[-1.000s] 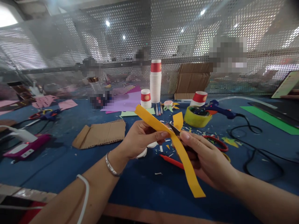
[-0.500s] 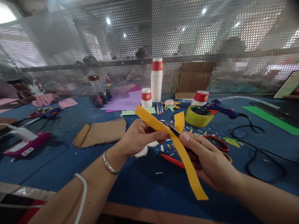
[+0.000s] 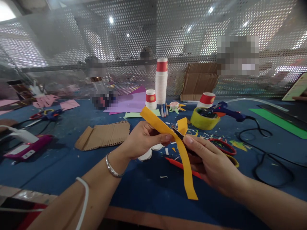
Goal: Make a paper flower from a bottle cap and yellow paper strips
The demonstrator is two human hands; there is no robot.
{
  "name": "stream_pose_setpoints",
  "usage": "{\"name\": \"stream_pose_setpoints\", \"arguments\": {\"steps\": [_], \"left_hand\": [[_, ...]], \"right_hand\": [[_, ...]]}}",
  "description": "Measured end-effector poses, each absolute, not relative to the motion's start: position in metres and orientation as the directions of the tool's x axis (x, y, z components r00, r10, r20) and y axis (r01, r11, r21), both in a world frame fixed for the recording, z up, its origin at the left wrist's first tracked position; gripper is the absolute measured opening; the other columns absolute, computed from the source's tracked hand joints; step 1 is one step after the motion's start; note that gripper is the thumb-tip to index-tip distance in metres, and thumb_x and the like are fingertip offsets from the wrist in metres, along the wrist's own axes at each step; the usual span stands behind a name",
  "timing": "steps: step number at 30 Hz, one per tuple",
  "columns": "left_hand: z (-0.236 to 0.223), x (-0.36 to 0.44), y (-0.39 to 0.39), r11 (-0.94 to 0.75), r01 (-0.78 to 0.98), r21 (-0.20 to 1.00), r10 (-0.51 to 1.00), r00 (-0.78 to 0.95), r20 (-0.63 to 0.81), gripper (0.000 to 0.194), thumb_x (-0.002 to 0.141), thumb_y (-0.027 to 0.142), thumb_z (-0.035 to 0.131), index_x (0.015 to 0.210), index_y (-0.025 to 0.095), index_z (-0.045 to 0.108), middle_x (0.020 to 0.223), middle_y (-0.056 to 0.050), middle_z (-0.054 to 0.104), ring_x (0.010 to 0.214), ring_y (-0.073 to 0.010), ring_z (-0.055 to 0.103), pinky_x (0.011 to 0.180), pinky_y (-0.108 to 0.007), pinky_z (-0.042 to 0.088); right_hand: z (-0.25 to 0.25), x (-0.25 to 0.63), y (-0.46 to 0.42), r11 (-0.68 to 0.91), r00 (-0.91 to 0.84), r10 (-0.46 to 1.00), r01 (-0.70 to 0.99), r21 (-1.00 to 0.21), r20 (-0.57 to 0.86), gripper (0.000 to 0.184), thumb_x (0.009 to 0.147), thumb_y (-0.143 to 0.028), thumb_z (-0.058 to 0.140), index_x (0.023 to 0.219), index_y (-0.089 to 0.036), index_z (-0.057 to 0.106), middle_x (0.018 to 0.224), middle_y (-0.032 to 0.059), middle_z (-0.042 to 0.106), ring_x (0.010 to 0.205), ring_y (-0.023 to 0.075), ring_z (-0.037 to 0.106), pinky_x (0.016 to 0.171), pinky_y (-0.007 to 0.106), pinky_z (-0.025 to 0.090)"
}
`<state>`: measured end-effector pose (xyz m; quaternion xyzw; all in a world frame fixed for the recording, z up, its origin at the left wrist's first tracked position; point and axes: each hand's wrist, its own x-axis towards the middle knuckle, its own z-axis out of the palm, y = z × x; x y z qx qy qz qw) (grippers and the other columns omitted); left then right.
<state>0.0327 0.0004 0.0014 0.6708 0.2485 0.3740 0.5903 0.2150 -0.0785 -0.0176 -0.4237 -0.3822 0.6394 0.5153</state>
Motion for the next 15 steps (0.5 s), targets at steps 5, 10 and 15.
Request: {"name": "stream_pose_setpoints", "arguments": {"steps": [5,10,15], "left_hand": [[-0.0001,0.0318,0.0003,-0.116,-0.156,0.981,0.785,0.590,0.187,0.014,0.076,0.028,0.084,0.086,0.018,0.081,0.080,-0.004,0.076,0.070,-0.0120,0.064,0.067,-0.024,0.053],[-0.0020,0.0285,0.0027,-0.082,-0.223,0.971,0.826,0.530,0.191,0.011,0.076,0.027,0.085,0.083,0.020,0.081,0.078,-0.002,0.075,0.070,-0.0109,0.064,0.067,-0.022,0.052],[0.0023,0.0260,0.0054,-0.194,-0.143,0.971,0.789,0.566,0.241,0.014,0.078,0.030,0.084,0.085,0.018,0.080,0.075,-0.003,0.074,0.069,-0.0119,0.064,0.068,-0.024,0.053]], "right_hand": [[-0.0152,0.2156,-0.0769,-0.200,-0.138,0.977,-0.349,-0.916,-0.161,0.047,0.074,-0.059,0.081,0.070,-0.021,0.055,0.063,-0.0072,0.027,0.055,0.0086,0.018,0.046,0.021,0.017],[-0.0106,0.2161,-0.0770,-0.204,-0.133,0.977,-0.362,-0.910,-0.166,0.046,0.074,-0.057,0.082,0.072,-0.019,0.056,0.063,-0.0062,0.032,0.055,0.0079,0.021,0.046,0.020,0.016],[-0.0143,0.2164,-0.0769,-0.194,-0.169,0.976,-0.366,-0.910,-0.140,0.044,0.079,-0.054,0.079,0.073,-0.019,0.054,0.062,-0.0080,0.029,0.054,0.0065,0.018,0.044,0.017,0.013]]}}
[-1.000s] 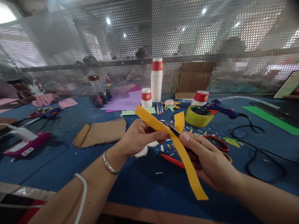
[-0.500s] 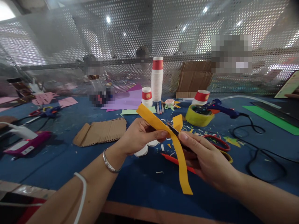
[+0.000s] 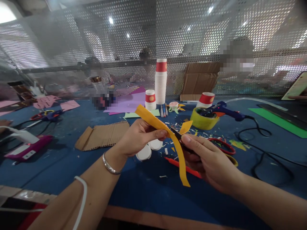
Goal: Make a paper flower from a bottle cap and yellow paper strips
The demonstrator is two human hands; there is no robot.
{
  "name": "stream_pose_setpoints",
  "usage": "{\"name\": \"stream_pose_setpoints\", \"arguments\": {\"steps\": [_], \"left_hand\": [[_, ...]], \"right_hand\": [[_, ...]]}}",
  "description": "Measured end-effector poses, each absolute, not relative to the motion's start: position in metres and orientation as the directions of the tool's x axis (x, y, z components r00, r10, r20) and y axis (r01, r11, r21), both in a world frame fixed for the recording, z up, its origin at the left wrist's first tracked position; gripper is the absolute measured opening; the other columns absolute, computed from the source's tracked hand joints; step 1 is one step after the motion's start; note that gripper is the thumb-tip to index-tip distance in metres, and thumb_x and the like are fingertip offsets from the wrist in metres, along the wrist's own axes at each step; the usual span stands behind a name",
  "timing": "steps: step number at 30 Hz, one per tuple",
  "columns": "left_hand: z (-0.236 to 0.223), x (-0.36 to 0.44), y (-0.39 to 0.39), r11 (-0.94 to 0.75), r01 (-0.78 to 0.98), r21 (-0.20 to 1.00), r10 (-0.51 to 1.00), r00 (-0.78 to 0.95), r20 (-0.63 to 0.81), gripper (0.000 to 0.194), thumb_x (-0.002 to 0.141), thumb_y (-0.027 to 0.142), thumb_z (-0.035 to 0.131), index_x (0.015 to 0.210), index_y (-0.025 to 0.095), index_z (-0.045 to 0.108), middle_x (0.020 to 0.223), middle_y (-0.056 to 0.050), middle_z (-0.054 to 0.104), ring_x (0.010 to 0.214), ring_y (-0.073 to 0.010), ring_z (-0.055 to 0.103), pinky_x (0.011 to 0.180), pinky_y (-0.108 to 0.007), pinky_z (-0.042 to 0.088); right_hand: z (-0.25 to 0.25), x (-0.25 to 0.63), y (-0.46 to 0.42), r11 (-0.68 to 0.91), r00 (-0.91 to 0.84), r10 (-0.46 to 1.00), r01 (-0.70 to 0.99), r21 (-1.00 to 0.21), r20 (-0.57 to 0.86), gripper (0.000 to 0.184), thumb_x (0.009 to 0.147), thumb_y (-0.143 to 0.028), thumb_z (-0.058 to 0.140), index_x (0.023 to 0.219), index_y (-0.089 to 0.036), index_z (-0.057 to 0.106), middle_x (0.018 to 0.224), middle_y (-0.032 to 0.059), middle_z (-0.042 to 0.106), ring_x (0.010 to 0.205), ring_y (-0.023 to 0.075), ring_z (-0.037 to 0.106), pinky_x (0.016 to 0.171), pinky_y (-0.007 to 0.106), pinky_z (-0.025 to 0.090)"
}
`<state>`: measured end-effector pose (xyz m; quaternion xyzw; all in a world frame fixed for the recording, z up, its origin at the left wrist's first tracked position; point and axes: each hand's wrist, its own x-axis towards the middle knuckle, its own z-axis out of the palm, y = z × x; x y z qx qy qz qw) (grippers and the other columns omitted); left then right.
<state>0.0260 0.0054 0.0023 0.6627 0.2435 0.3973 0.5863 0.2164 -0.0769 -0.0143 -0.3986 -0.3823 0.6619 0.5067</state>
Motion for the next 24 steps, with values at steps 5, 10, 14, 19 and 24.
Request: {"name": "stream_pose_setpoints", "arguments": {"steps": [5,10,14,19,24], "left_hand": [[0.0086,0.0250,0.0061,-0.250,-0.115,0.961,0.755,0.598,0.268,0.011,0.078,0.025,0.083,0.083,0.016,0.079,0.074,-0.002,0.074,0.068,-0.0108,0.063,0.065,-0.021,0.053],[0.0096,0.0239,0.0070,-0.246,-0.125,0.961,0.721,0.639,0.267,0.006,0.079,0.019,0.081,0.081,0.015,0.078,0.072,-0.001,0.073,0.066,-0.0089,0.063,0.063,-0.017,0.052],[0.0119,0.0241,0.0052,-0.229,-0.131,0.965,0.720,0.644,0.258,0.004,0.079,0.015,0.080,0.081,0.015,0.077,0.072,0.000,0.073,0.066,-0.0087,0.064,0.064,-0.018,0.054],[0.0135,0.0253,0.0037,-0.250,-0.156,0.956,0.703,0.649,0.289,0.006,0.078,0.014,0.080,0.083,0.016,0.077,0.074,0.001,0.073,0.067,-0.0082,0.065,0.068,-0.018,0.057],[0.0136,0.0224,0.0069,-0.301,-0.119,0.946,0.698,0.649,0.303,0.010,0.075,0.017,0.083,0.082,0.016,0.076,0.074,0.001,0.073,0.067,-0.0090,0.065,0.067,-0.019,0.057]], "right_hand": [[-0.0177,0.2164,-0.0757,-0.196,-0.193,0.972,-0.364,-0.910,-0.132,0.048,0.076,-0.056,0.082,0.073,-0.019,0.051,0.061,-0.0099,0.025,0.052,0.0055,0.011,0.040,0.016,0.008],[-0.0181,0.2155,-0.0759,-0.180,-0.188,0.975,-0.338,-0.924,-0.121,0.050,0.075,-0.058,0.081,0.072,-0.019,0.049,0.060,-0.0101,0.025,0.052,0.0053,0.011,0.040,0.015,0.008],[-0.0189,0.2153,-0.0770,-0.179,-0.196,0.973,-0.301,-0.937,-0.122,0.051,0.078,-0.061,0.078,0.072,-0.020,0.047,0.059,-0.0104,0.023,0.051,0.0051,0.012,0.040,0.016,0.009],[-0.0200,0.2143,-0.0783,-0.173,-0.192,0.974,-0.293,-0.940,-0.119,0.050,0.079,-0.060,0.077,0.073,-0.020,0.048,0.058,-0.0108,0.023,0.051,0.0051,0.010,0.040,0.017,0.008],[-0.0190,0.2120,-0.0776,-0.168,-0.198,0.974,-0.323,-0.932,-0.107,0.051,0.076,-0.059,0.080,0.071,-0.019,0.049,0.058,-0.0105,0.025,0.051,0.0050,0.012,0.040,0.017,0.009]]}}
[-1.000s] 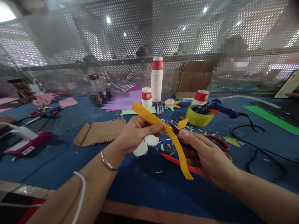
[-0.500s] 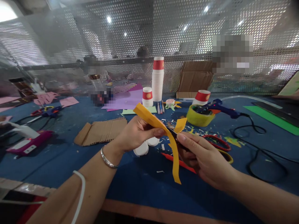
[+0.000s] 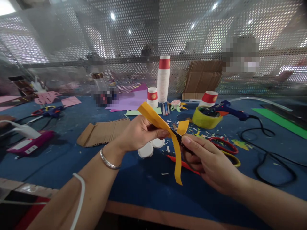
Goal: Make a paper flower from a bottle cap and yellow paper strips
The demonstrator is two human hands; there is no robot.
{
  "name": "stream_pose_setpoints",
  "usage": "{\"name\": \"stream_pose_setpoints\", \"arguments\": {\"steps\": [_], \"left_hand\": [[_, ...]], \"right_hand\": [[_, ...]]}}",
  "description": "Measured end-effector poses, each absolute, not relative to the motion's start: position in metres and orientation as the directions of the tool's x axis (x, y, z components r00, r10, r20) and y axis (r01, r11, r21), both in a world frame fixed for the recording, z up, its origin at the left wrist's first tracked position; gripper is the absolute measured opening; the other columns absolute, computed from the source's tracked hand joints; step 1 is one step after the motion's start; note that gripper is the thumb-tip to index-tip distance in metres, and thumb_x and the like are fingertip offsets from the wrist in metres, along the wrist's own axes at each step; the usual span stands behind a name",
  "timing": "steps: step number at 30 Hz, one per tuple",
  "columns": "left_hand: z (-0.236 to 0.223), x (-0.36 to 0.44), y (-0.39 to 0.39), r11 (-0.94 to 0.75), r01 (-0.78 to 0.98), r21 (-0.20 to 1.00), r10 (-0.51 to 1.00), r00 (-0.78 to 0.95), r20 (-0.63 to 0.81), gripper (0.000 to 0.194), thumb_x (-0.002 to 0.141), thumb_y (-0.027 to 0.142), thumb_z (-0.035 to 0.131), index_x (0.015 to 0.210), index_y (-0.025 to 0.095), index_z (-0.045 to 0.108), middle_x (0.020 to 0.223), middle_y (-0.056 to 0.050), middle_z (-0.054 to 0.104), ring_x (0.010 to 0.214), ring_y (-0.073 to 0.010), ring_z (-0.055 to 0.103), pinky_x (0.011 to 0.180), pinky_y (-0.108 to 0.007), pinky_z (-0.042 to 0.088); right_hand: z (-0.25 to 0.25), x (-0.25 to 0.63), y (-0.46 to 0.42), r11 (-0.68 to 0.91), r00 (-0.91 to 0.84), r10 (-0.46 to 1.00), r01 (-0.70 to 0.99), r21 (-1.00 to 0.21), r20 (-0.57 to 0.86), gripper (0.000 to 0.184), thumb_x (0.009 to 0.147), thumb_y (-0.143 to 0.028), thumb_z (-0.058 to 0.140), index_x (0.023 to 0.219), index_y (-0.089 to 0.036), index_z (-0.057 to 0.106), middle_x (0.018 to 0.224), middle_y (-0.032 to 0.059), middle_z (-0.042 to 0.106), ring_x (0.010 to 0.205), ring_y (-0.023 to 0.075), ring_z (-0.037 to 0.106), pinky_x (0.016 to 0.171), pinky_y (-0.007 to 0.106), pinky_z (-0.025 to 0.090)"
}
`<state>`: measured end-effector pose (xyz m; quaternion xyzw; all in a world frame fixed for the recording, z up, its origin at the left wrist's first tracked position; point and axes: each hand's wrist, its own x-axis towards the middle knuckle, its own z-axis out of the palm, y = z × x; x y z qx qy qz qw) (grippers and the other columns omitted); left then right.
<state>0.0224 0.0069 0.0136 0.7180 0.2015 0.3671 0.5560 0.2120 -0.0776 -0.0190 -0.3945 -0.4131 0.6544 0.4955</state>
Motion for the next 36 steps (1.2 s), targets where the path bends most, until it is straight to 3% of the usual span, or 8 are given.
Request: {"name": "stream_pose_setpoints", "arguments": {"steps": [12,22,27,36], "left_hand": [[0.010,0.020,0.009,-0.437,-0.027,0.899,0.702,0.615,0.360,0.006,0.082,0.022,0.078,0.086,0.017,0.078,0.081,-0.002,0.077,0.073,-0.0119,0.068,0.070,-0.021,0.056],[0.005,0.027,0.007,-0.286,-0.157,0.945,0.680,0.662,0.316,0.009,0.079,0.024,0.082,0.084,0.018,0.078,0.075,0.000,0.074,0.070,-0.0103,0.066,0.069,-0.020,0.056],[0.000,0.031,0.005,-0.233,-0.124,0.965,0.716,0.649,0.256,0.020,0.076,0.034,0.085,0.082,0.016,0.077,0.075,-0.003,0.074,0.067,-0.0118,0.065,0.067,-0.023,0.056],[-0.008,0.041,0.000,-0.143,-0.164,0.976,0.759,0.615,0.215,0.022,0.075,0.035,0.086,0.081,0.016,0.077,0.073,-0.003,0.073,0.069,-0.0125,0.065,0.071,-0.026,0.056]], "right_hand": [[-0.018,0.211,-0.078,-0.181,-0.185,0.976,-0.386,-0.904,-0.116,0.049,0.076,-0.059,0.081,0.073,-0.016,0.058,0.061,-0.0085,0.031,0.052,0.0046,0.015,0.040,0.015,0.011],[-0.022,0.211,-0.081,-0.155,-0.150,0.982,-0.295,-0.943,-0.114,0.050,0.078,-0.061,0.077,0.072,-0.019,0.050,0.058,-0.0102,0.025,0.051,0.0057,0.012,0.041,0.018,0.009],[-0.022,0.211,-0.083,-0.147,-0.119,0.986,-0.278,-0.949,-0.118,0.050,0.081,-0.061,0.074,0.069,-0.020,0.048,0.058,-0.0087,0.026,0.052,0.0072,0.018,0.045,0.020,0.015],[-0.014,0.211,-0.083,-0.134,-0.047,0.991,-0.280,-0.951,-0.126,0.053,0.070,-0.066,0.081,0.069,-0.021,0.051,0.059,-0.0075,0.027,0.052,0.0080,0.020,0.045,0.022,0.016]]}}
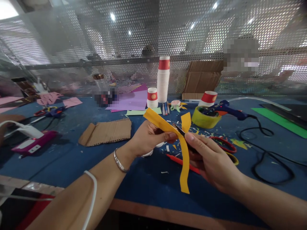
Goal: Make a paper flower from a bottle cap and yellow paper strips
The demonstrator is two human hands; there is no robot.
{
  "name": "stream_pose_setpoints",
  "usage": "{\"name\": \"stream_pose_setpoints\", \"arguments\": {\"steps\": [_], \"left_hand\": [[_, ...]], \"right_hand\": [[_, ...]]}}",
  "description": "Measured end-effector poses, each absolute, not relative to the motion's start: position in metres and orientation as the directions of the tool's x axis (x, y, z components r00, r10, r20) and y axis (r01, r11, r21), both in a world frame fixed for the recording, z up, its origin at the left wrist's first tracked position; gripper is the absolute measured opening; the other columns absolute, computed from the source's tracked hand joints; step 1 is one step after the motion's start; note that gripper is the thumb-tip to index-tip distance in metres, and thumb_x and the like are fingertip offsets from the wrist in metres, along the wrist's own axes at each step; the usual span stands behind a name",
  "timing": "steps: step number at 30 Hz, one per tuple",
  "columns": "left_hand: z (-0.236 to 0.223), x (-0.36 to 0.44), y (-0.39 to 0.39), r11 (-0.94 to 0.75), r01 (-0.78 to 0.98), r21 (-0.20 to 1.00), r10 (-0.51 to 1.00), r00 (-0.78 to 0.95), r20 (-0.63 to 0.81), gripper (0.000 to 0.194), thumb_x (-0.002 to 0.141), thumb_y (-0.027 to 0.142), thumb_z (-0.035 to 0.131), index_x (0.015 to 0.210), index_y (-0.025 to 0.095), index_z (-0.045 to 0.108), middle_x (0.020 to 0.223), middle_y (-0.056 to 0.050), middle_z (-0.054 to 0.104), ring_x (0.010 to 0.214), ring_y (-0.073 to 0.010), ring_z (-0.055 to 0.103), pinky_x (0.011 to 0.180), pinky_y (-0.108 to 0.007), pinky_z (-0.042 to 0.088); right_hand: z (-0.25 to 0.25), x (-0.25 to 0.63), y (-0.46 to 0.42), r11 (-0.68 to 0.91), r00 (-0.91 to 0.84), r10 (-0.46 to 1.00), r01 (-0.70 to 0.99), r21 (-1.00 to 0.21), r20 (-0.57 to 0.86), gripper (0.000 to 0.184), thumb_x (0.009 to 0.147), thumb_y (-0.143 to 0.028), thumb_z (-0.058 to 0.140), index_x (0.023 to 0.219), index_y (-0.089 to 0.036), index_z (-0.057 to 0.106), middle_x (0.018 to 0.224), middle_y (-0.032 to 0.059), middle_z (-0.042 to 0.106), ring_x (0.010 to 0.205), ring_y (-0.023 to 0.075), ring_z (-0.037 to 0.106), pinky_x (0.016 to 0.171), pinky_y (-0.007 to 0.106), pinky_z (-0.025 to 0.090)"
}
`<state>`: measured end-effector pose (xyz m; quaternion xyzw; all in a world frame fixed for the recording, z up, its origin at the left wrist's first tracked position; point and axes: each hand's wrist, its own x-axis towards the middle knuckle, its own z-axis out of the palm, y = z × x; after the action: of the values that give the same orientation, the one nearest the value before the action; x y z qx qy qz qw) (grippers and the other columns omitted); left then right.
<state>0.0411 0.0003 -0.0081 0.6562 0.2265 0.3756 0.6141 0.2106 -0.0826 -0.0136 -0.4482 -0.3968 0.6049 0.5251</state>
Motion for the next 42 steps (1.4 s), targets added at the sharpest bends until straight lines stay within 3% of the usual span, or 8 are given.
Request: {"name": "stream_pose_setpoints", "arguments": {"steps": [9,19,25,31,42], "left_hand": [[-0.010,0.043,0.001,-0.058,-0.273,0.960,0.756,0.616,0.221,0.020,0.073,0.031,0.088,0.082,0.016,0.079,0.074,-0.002,0.074,0.066,-0.0106,0.064,0.070,-0.026,0.056],[-0.001,0.037,0.001,-0.171,-0.202,0.964,0.724,0.638,0.262,0.017,0.076,0.033,0.086,0.081,0.018,0.079,0.073,-0.001,0.074,0.065,-0.0102,0.063,0.069,-0.025,0.056],[-0.002,0.038,0.000,-0.155,-0.185,0.971,0.743,0.625,0.238,0.026,0.071,0.039,0.089,0.080,0.016,0.079,0.074,-0.004,0.075,0.065,-0.0116,0.063,0.065,-0.025,0.057],[0.001,0.036,-0.001,-0.166,-0.173,0.971,0.736,0.633,0.238,0.022,0.072,0.035,0.088,0.080,0.017,0.079,0.073,-0.003,0.074,0.065,-0.0108,0.063,0.065,-0.024,0.058],[0.002,0.033,0.001,-0.155,-0.173,0.973,0.745,0.627,0.230,0.020,0.073,0.034,0.087,0.079,0.017,0.079,0.072,-0.003,0.073,0.064,-0.0116,0.063,0.066,-0.025,0.056]], "right_hand": [[-0.017,0.212,-0.083,-0.111,-0.069,0.993,-0.323,-0.940,-0.094,0.050,0.078,-0.061,0.077,0.066,-0.021,0.048,0.061,-0.0061,0.027,0.053,0.0086,0.019,0.046,0.025,0.013],[-0.015,0.210,-0.085,-0.097,-0.092,0.993,-0.279,-0.955,-0.074,0.050,0.080,-0.062,0.074,0.065,-0.023,0.046,0.058,-0.0064,0.025,0.052,0.0099,0.018,0.046,0.027,0.013],[-0.016,0.210,-0.085,-0.104,-0.094,0.992,-0.255,-0.961,-0.082,0.051,0.078,-0.065,0.075,0.066,-0.023,0.048,0.059,-0.0064,0.025,0.052,0.0101,0.018,0.046,0.027,0.015],[-0.017,0.210,-0.087,-0.074,-0.097,0.994,-0.235,-0.969,-0.052,0.052,0.081,-0.064,0.072,0.064,-0.022,0.048,0.055,-0.0067,0.028,0.049,0.0091,0.020,0.044,0.026,0.018],[-0.011,0.215,-0.083,-0.166,-0.172,0.978,-0.297,-0.940,-0.118,0.049,0.082,-0.060,0.074,0.066,-0.021,0.048,0.061,-0.0061,0.027,0.054,0.0093,0.018,0.046,0.025,0.013]]}}
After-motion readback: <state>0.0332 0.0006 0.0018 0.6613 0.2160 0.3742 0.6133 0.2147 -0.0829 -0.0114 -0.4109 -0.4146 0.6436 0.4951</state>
